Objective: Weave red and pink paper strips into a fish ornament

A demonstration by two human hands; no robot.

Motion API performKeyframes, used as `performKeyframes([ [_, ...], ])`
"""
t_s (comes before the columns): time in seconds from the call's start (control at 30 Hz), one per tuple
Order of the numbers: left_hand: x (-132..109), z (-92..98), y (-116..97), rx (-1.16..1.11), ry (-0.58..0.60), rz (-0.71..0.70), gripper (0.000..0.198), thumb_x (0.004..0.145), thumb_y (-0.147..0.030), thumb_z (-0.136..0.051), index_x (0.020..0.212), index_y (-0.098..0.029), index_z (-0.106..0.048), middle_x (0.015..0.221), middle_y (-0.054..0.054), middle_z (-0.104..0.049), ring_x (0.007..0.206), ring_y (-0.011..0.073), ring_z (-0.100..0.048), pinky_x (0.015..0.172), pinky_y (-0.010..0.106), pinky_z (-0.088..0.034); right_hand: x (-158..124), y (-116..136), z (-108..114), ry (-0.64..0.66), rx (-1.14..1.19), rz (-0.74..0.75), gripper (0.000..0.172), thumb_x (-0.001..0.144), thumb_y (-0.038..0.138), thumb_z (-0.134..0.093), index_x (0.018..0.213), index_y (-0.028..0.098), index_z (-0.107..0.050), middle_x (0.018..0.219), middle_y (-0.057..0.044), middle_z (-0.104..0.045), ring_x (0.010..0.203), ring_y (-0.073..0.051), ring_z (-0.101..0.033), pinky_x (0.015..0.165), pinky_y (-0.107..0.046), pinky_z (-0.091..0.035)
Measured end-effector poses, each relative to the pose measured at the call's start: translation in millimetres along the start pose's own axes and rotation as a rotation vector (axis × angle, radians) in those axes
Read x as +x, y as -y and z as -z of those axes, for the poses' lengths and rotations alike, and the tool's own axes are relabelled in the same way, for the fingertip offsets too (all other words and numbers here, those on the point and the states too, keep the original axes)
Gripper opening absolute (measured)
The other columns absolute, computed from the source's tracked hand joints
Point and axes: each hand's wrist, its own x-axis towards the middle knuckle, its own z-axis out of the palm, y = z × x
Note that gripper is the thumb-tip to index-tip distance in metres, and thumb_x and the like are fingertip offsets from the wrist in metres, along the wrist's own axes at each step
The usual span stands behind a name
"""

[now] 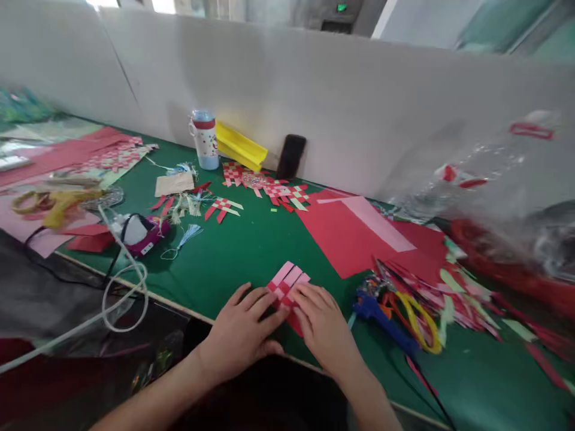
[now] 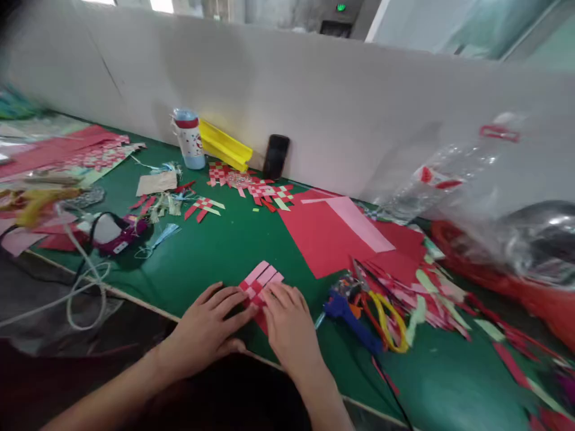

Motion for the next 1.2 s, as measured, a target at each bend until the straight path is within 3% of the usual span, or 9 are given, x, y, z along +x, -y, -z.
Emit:
performKeyframes([
  [0.3,0,-10.6,0,-0.02,-0.099,-0.017,0.06,0.088,-0.071,-0.038,0.131,-0.032,-0.055,0.131,0.004,-0.058,0.124,0.0252,-0.048,0.112,0.049,-0.026,6,8,1,-0.047,-0.006,0.052,0.038,0.097,0.017,-0.038,0.125,0.014,-0.063,0.128,-0.012,-0.064,0.124,-0.027,-0.051,0.105,-0.048,-0.043],
  [0.43,-1,-15.0,0,-0.042,-0.106,0.009,0.055,0.088,-0.071,-0.039,0.117,-0.03,-0.062,0.133,0.004,-0.057,0.127,0.0244,-0.046,0.114,0.049,-0.021,14,20,-1,0.041,0.055,0.073,0.038,0.099,0.03,-0.041,0.129,0.019,-0.061,0.132,-0.008,-0.063,0.129,-0.026,-0.049,0.111,-0.052,-0.035],
  [0.57,-1,-15.2,1,-0.063,-0.104,0.008,0.057,0.088,-0.07,-0.04,0.126,-0.031,-0.057,0.133,0.004,-0.057,0.126,0.0251,-0.046,0.114,0.05,-0.021,25,20,-1,0.144,0.053,-0.001,0.041,0.102,0.032,-0.033,0.131,0.019,-0.058,0.136,-0.007,-0.061,0.131,-0.028,-0.047,0.112,-0.062,-0.025],
  [0.73,1,-10.6,1,-0.071,-0.075,0.005,0.058,0.09,-0.069,-0.039,0.132,-0.032,-0.053,0.13,0.004,-0.059,0.123,0.0265,-0.048,0.111,0.051,-0.025,39,7,-3,0.172,-0.003,-0.103,0.041,0.101,0.028,-0.03,0.13,0.022,-0.059,0.139,-0.006,-0.058,0.137,-0.03,-0.041,0.11,-0.07,-0.018],
  [0.83,1,-8.5,1,-0.064,-0.06,0.001,0.057,0.09,-0.068,-0.039,0.132,-0.033,-0.053,0.131,0.003,-0.059,0.124,0.0262,-0.048,0.11,0.051,-0.026,41,-2,-1,0.108,0.011,-0.114,0.041,0.101,0.029,-0.03,0.131,0.02,-0.057,0.138,-0.007,-0.058,0.138,-0.03,-0.039,0.11,-0.068,-0.024],
  [1.03,0,-9.2,2,-0.055,-0.043,0.003,0.059,0.089,-0.07,-0.036,0.134,-0.034,-0.051,0.134,0.002,-0.057,0.126,0.026,-0.047,0.11,0.051,-0.024,17,-19,24,-0.282,0.031,-0.124,0.036,0.099,0.026,-0.039,0.129,0.016,-0.058,0.13,-0.012,-0.062,0.131,-0.026,-0.047,0.102,-0.049,-0.047],
  [1.1,-1,-10.1,2,-0.056,-0.036,-0.001,0.059,0.09,-0.07,-0.036,0.134,-0.034,-0.051,0.134,0.003,-0.057,0.126,0.026,-0.047,0.11,0.051,-0.023,3,-17,26,-0.311,0.001,-0.106,0.033,0.098,0.023,-0.043,0.126,0.016,-0.059,0.124,-0.012,-0.065,0.123,-0.024,-0.054,0.099,-0.046,-0.05],
  [1.2,0,-8.8,2,-0.059,-0.01,-0.006,0.06,0.089,-0.07,-0.037,0.135,-0.034,-0.05,0.135,0.003,-0.056,0.126,0.0264,-0.047,0.11,0.052,-0.024,-15,-6,19,-0.226,-0.009,-0.015,0.031,0.095,0.017,-0.047,0.122,0.015,-0.061,0.119,-0.011,-0.068,0.12,-0.024,-0.056,0.096,-0.042,-0.053],
])
